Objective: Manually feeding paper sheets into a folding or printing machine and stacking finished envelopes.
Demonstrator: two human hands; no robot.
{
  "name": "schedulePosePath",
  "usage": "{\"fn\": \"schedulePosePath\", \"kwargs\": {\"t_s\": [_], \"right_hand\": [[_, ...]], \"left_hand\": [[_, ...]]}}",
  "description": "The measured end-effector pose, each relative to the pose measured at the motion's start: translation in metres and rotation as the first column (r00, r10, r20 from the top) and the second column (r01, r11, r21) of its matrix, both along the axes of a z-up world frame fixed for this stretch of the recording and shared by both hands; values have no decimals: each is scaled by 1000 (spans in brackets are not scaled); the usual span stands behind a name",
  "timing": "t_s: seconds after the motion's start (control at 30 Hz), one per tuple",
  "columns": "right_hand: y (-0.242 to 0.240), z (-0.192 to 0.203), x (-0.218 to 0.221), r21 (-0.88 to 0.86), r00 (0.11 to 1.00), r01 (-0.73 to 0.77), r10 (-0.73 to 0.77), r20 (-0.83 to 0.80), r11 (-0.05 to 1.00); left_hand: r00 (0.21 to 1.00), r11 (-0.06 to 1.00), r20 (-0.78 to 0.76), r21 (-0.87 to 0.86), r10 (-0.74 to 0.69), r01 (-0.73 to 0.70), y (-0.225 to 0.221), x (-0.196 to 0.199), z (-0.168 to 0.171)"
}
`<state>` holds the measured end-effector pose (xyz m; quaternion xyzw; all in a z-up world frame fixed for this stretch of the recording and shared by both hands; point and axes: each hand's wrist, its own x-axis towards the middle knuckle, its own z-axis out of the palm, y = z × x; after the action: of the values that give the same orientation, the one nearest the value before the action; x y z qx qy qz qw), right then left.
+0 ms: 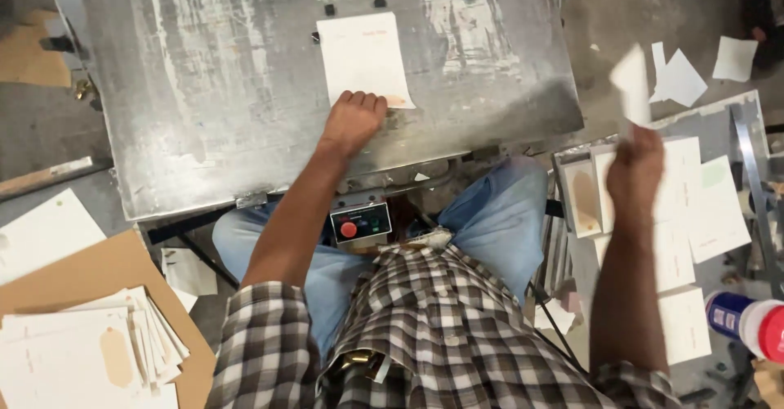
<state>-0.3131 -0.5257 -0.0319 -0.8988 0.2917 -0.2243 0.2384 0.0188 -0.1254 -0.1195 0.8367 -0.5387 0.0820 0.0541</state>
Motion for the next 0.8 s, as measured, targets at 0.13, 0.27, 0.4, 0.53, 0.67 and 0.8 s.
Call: {"fn": "schedulePosePath", "kwargs": {"t_s": [0.13,0.27,0.4,0.53,0.67,0.8], "right_hand": [[85,-13,119,23,962,-260,257,87,965],[175,-48,179,-185,817,-577,555,-157,796],[225,-67,221,-46,730,-648,602,-324,760],[232,-79,256,-105,683,-715,659,-315,691],[229,-91,280,-93,668,-732,682,-298,675],[219,-106,287,-12,622,-735,666,-411,678]], "left_hand": [[996,995,-33,60,-80,82,29,-8,41],[989,998,-138,11,-57,59,106,-25,84],[962,989,-228,27,149,-147,227,-30,95],[863,862,7,53,505,-505,389,-63,97],[514,525,155,-42,844,-850,507,-131,74],[101,40,362,173,927,-984,578,-209,-18]]}}
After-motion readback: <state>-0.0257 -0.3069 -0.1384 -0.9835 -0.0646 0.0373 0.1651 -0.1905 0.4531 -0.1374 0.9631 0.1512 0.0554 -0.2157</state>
